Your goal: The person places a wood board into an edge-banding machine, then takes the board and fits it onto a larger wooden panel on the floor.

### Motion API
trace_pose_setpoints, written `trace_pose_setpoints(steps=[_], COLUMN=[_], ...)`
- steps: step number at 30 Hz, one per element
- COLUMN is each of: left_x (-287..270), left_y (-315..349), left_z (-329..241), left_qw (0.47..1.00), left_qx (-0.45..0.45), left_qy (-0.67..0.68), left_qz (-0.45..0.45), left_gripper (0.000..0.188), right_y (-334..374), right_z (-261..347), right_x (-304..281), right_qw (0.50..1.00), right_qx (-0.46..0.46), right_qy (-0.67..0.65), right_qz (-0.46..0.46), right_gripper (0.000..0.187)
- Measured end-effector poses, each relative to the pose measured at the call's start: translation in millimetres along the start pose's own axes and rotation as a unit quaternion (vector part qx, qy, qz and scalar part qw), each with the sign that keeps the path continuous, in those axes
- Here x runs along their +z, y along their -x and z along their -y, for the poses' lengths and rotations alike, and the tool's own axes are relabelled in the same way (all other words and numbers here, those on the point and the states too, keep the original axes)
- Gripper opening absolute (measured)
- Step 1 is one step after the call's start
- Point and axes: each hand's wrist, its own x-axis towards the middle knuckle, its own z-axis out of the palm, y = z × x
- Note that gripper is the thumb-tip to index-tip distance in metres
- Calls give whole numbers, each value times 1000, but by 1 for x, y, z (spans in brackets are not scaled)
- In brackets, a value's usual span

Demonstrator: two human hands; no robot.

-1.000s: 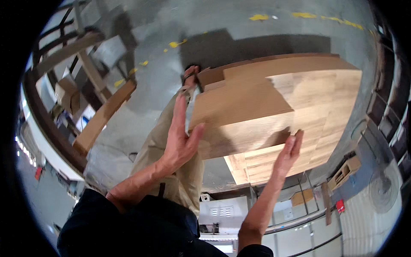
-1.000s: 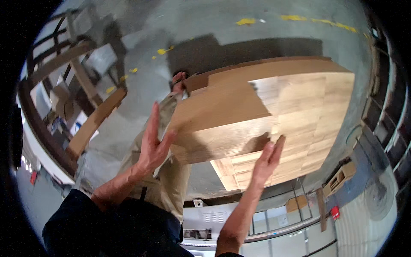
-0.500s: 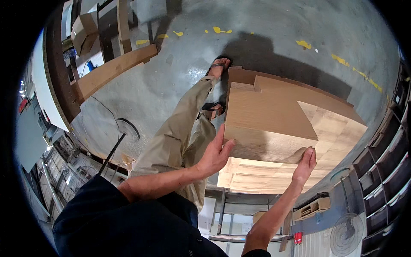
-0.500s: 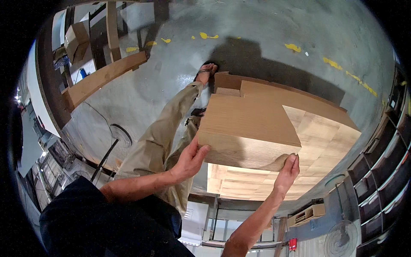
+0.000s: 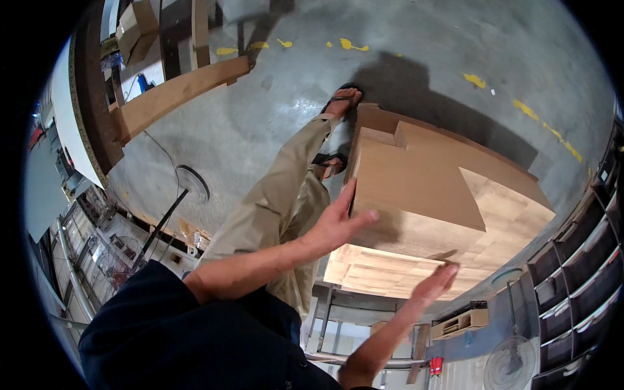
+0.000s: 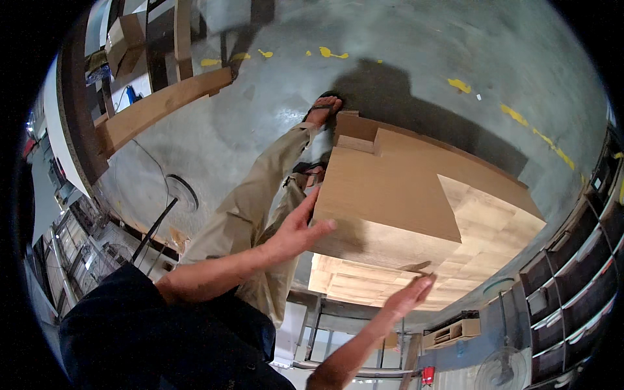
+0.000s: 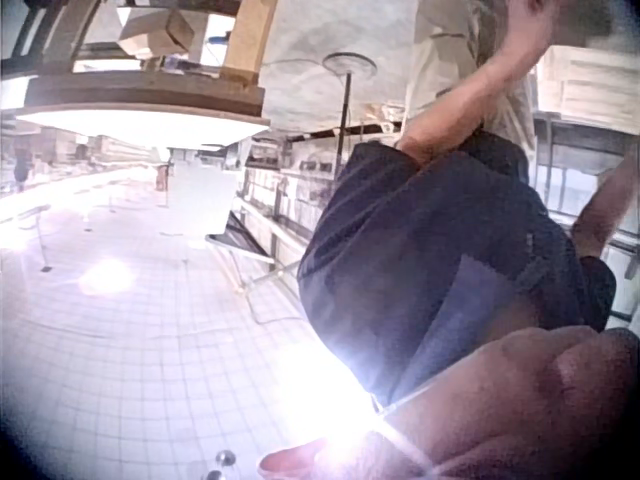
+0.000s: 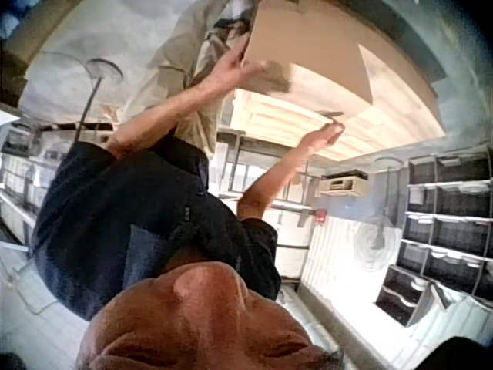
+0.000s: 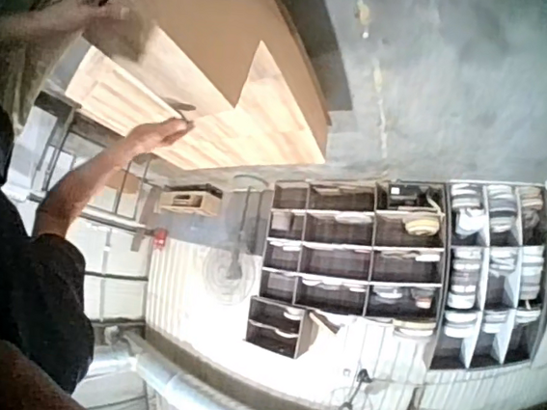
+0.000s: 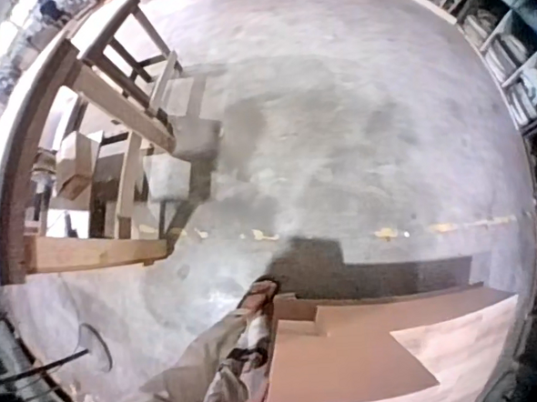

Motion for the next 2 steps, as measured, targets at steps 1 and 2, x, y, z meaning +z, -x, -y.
trace_pose_setpoints(steps=[1,2], left_x=[0,1], left_y=[0,0], left_z=[4,8], left_qw=[1000,1000], left_qx=[-8,-15], left_qy=[3,8], left_qz=[-1,1], left_gripper=[86,86], right_y=[-17,-18], right_z=[14,15], right_x=[-5,-4], right_qw=[996,996], right_qx=[-53,-54], right_qy=[35,37], right_qz=[64,65], right_gripper=[75,75])
